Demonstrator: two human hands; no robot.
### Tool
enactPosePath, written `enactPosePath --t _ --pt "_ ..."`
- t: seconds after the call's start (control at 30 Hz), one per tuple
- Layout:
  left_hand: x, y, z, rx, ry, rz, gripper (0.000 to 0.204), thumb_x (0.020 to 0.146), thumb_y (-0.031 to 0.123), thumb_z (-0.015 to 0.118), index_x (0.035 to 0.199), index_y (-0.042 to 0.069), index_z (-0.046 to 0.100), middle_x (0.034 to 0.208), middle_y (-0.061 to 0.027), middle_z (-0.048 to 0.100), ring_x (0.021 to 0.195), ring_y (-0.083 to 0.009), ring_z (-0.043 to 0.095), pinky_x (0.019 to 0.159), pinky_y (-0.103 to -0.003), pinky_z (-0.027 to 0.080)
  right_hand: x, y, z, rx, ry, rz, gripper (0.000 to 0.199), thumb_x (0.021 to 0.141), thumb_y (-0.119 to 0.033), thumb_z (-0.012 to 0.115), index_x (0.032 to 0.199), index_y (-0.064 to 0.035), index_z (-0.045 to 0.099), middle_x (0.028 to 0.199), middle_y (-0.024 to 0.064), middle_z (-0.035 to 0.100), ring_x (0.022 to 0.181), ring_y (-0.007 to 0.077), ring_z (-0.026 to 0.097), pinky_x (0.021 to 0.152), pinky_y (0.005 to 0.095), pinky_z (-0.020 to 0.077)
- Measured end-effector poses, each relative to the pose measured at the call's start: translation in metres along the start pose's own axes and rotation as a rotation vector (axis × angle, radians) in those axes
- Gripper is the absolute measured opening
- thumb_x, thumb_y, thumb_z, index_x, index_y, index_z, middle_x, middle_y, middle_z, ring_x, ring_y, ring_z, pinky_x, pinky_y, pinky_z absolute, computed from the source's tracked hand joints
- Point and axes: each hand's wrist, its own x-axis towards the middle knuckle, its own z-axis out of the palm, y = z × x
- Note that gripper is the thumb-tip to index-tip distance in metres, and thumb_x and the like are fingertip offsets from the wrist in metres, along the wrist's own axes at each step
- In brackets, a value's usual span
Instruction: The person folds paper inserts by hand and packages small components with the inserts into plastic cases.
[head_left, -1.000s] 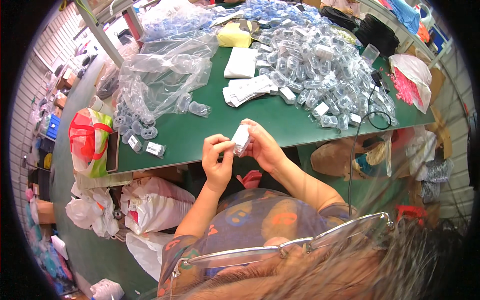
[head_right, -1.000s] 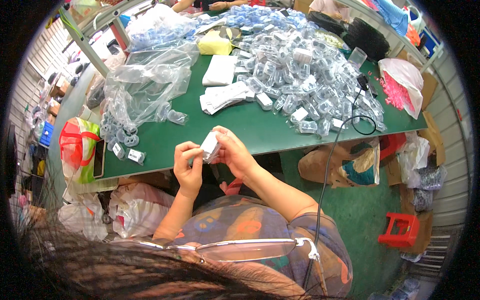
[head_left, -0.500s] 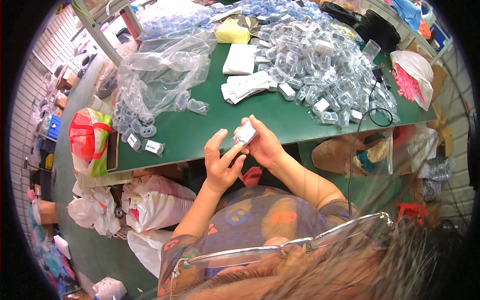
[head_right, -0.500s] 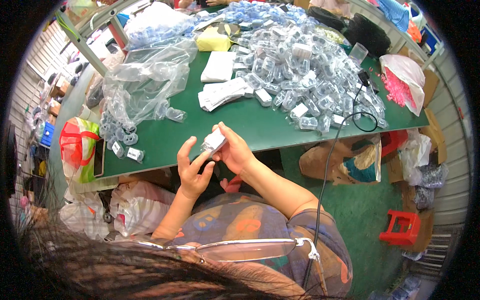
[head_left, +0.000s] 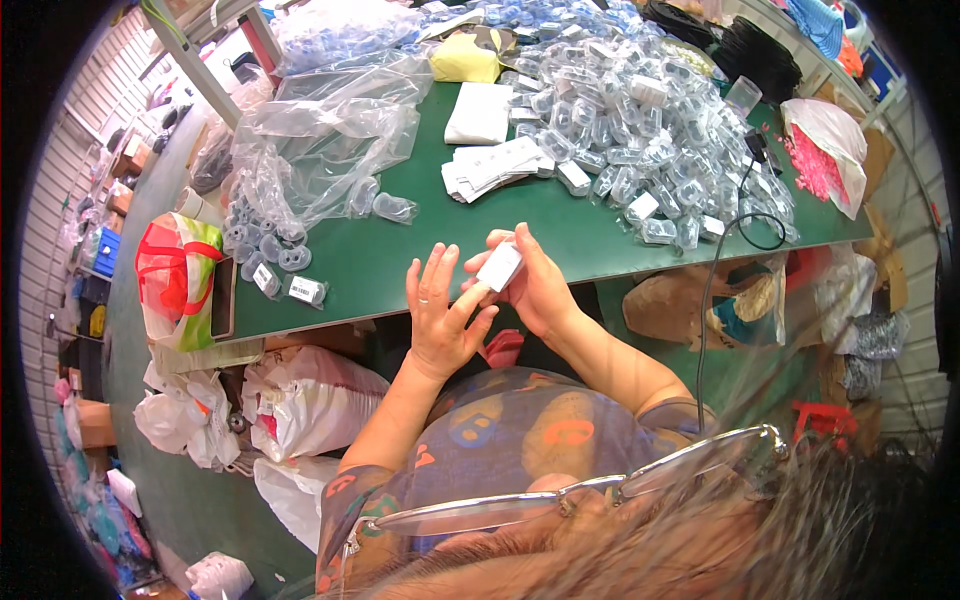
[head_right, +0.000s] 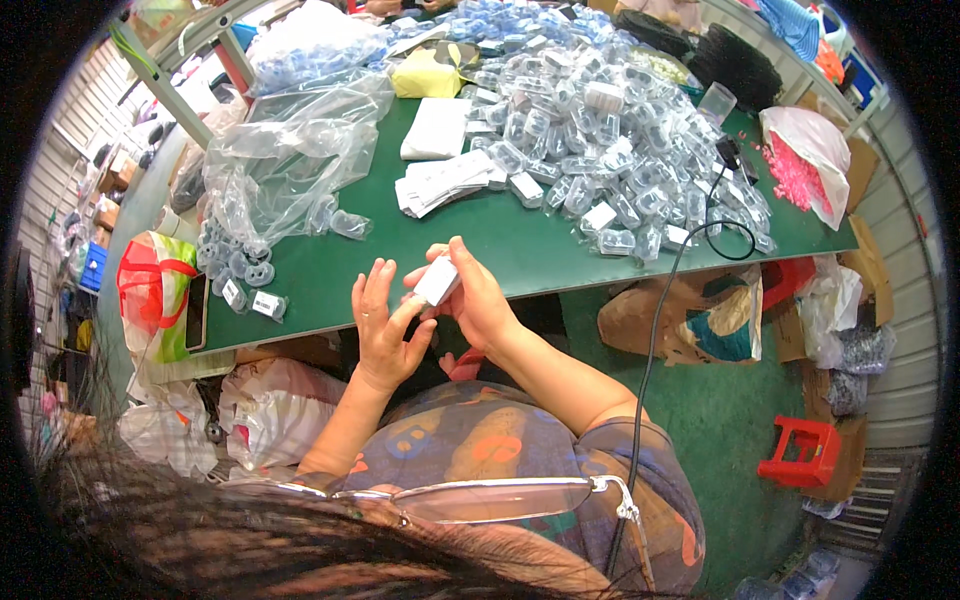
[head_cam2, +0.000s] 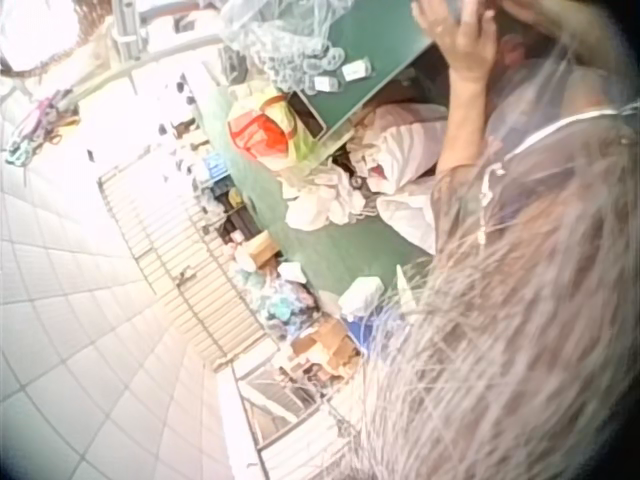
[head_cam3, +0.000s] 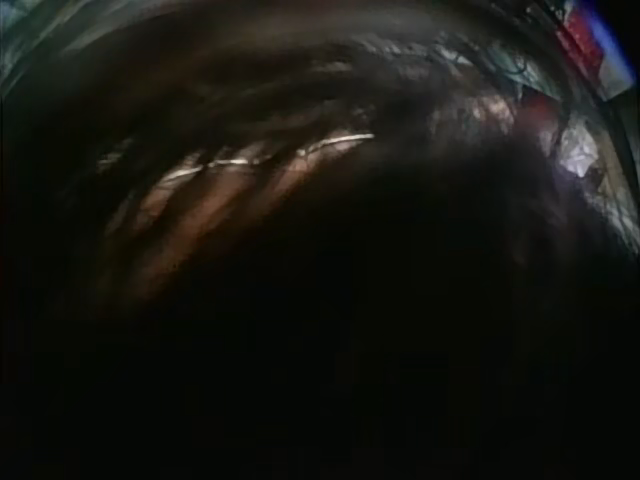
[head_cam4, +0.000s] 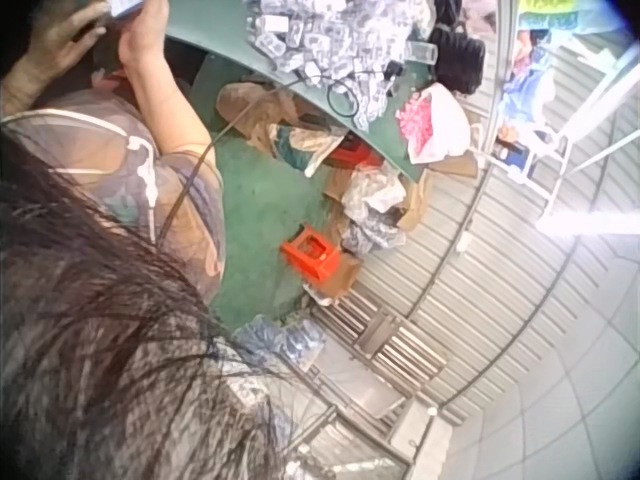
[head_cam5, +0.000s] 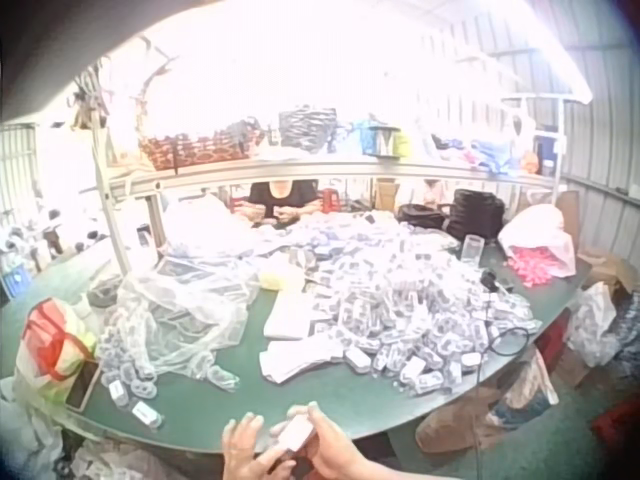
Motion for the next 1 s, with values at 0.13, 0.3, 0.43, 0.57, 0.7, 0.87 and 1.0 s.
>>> enactPosePath --t 0.13,0.3,0.43,0.57,0.7,0.87,1.0 --pt "-0.004 0.000 0.001 -0.027 0.022 -0.029 0.037 0.098 0.033 0.067 0.129 0.015 0.056 0.154 -0.0258 0.043 0.142 -0.0458 0.044 0.117 -0.062 0.027 -0.004 -0.005 0.006 0.158 -0.128 0.009 0.043 0.106 -0.045 0.052 0.134 -0.0130 0.048 0.115 0.0189 0.070 0.099 0.0309 0.071 0.074 0.0420 0.0590" --pt "0.002 -0.004 -0.001 -0.014 0.049 -0.035 0.039 0.100 0.034 0.064 0.132 0.015 0.054 0.154 -0.0269 0.042 0.142 -0.0464 0.044 0.116 -0.063 0.026 -0.015 -0.015 0.024 0.321 -0.113 -0.015 0.058 0.103 -0.044 0.054 0.150 -0.0123 0.040 0.131 0.0234 0.064 0.112 0.0361 0.067 0.084 0.0465 0.0587" --pt "0.004 0.005 -0.003 -0.083 0.058 -0.036 0.049 0.091 0.040 0.073 0.133 0.018 0.058 0.156 -0.0228 0.042 0.143 -0.0430 0.043 0.117 -0.062 0.024 -0.015 -0.019 0.012 0.081 -0.153 -0.070 0.056 0.105 -0.045 0.053 0.148 -0.0112 0.040 0.126 0.0219 0.066 0.099 0.0279 0.071 0.070 0.0362 0.0595" --pt "0.002 0.015 -0.003 -0.081 0.017 -0.047 0.061 0.086 0.047 0.078 0.136 0.019 0.058 0.157 -0.0230 0.040 0.145 -0.0427 0.041 0.118 -0.061 0.023 -0.014 -0.008 -0.004 -0.195 -0.128 -0.168 0.056 0.106 -0.052 0.051 0.142 -0.0083 0.045 0.102 0.0139 0.073 0.074 0.0165 0.070 0.053 0.0222 0.0487" --pt "0.004 0.018 -0.002 -0.022 -0.063 -0.017 0.062 0.092 0.050 0.071 0.138 0.014 0.052 0.157 -0.0264 0.039 0.145 -0.0469 0.039 0.118 -0.063 0.021 -0.011 -0.002 -0.002 -0.198 -0.013 -0.239 0.059 0.105 -0.055 0.052 0.139 -0.0065 0.048 0.089 0.0085 0.070 0.067 0.0141 0.066 0.056 0.0236 0.0470" --pt "0.004 0.026 0.004 -0.065 -0.061 -0.031 0.064 0.092 0.049 0.071 0.140 0.012 0.049 0.159 -0.0277 0.037 0.147 -0.0479 0.037 0.119 -0.064 0.018 -0.012 0.005 0.003 -0.242 -0.033 -0.350 0.074 0.102 -0.063 0.050 0.142 -0.0017 0.044 0.088 0.0093 0.066 0.079 0.0137 0.065 0.068 0.0270 0.0506" --pt "0.006 0.032 0.008 -0.149 -0.034 -0.073 0.066 0.092 0.047 0.072 0.141 0.011 0.047 0.159 -0.0288 0.037 0.148 -0.0479 0.035 0.119 -0.065 0.016 -0.014 0.011 0.000 -0.219 -0.054 -0.390 0.070 0.103 -0.057 0.055 0.146 -0.0030 0.044 0.091 0.0057 0.066 0.080 0.0105 0.063 0.071 0.0244 0.0508"
